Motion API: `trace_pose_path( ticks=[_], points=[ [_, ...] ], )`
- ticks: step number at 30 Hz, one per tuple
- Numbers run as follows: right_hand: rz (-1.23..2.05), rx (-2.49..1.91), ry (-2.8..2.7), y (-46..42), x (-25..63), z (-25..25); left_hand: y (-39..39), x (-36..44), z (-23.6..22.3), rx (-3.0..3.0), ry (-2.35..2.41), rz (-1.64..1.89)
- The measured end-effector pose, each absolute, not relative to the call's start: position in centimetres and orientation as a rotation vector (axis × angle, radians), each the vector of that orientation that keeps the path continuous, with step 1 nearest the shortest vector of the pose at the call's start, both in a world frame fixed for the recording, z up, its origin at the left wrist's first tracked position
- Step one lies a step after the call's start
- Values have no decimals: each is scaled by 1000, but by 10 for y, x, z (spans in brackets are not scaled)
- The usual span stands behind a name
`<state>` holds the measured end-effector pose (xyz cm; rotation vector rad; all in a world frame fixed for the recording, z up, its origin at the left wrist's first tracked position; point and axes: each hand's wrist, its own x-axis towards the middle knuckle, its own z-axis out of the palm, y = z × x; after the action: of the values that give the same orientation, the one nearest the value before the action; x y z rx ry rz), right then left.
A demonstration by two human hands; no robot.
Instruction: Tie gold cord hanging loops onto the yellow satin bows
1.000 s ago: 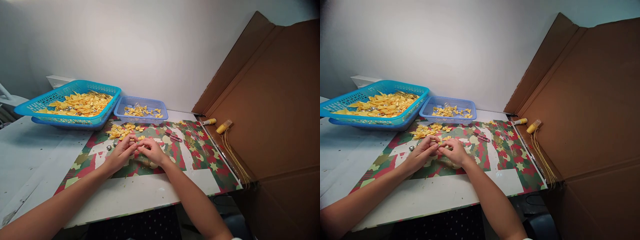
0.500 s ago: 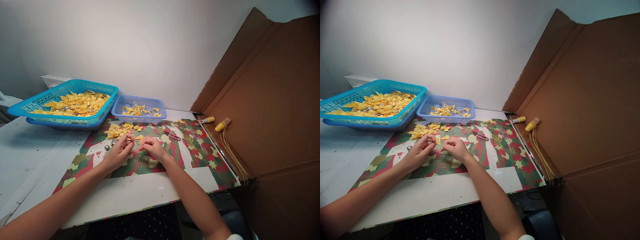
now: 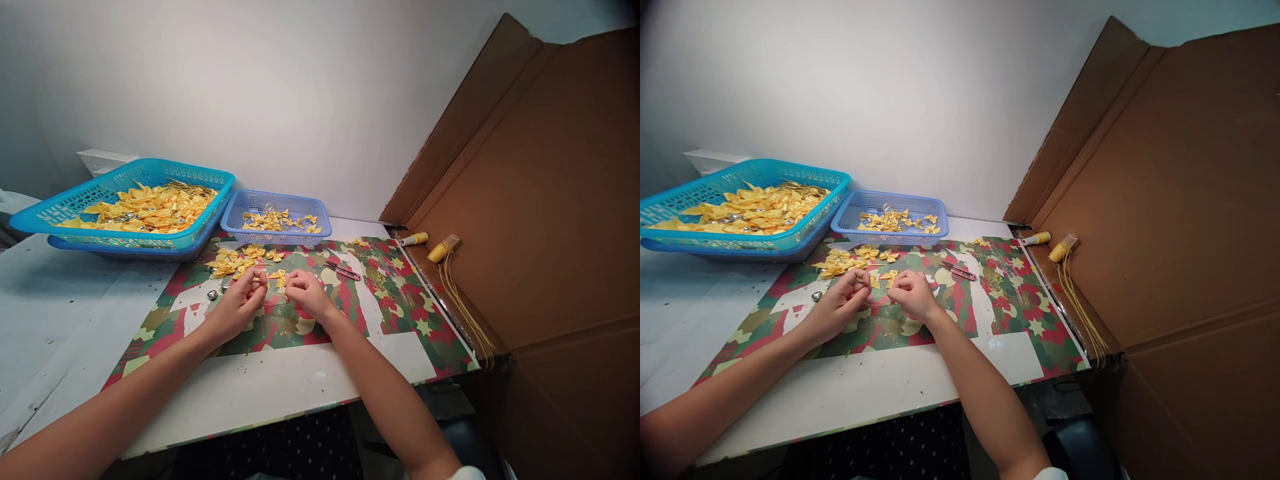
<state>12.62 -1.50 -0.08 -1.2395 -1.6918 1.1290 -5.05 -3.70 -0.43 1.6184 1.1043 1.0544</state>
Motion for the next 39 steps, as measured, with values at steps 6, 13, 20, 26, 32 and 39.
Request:
trace_pose_path(
  ticks=[6,13,20,26,32,39],
  points=[
    [1093,-1291,-1682,-12,128,-5,-38,-51,-1,1634,1152,1055],
    [1090,-1313,-1671,-12,129,-3,-36,-54,0,1666,1219,1058],
    [1087,-1325,-1649,-13,128,-2,-35,-56,0,1714,1276,1043],
    [1072,-1332,-1644,-13,130,-2,-34,-58,-1,1755,1331,1042],
    [1068,-1343,-1646,-13,131,-2,-33,-59,-2,1783,1369,1036],
    [1029,-1344,-1660,-14,140,1,-29,-64,-4,1826,1403,1006]
  ],
)
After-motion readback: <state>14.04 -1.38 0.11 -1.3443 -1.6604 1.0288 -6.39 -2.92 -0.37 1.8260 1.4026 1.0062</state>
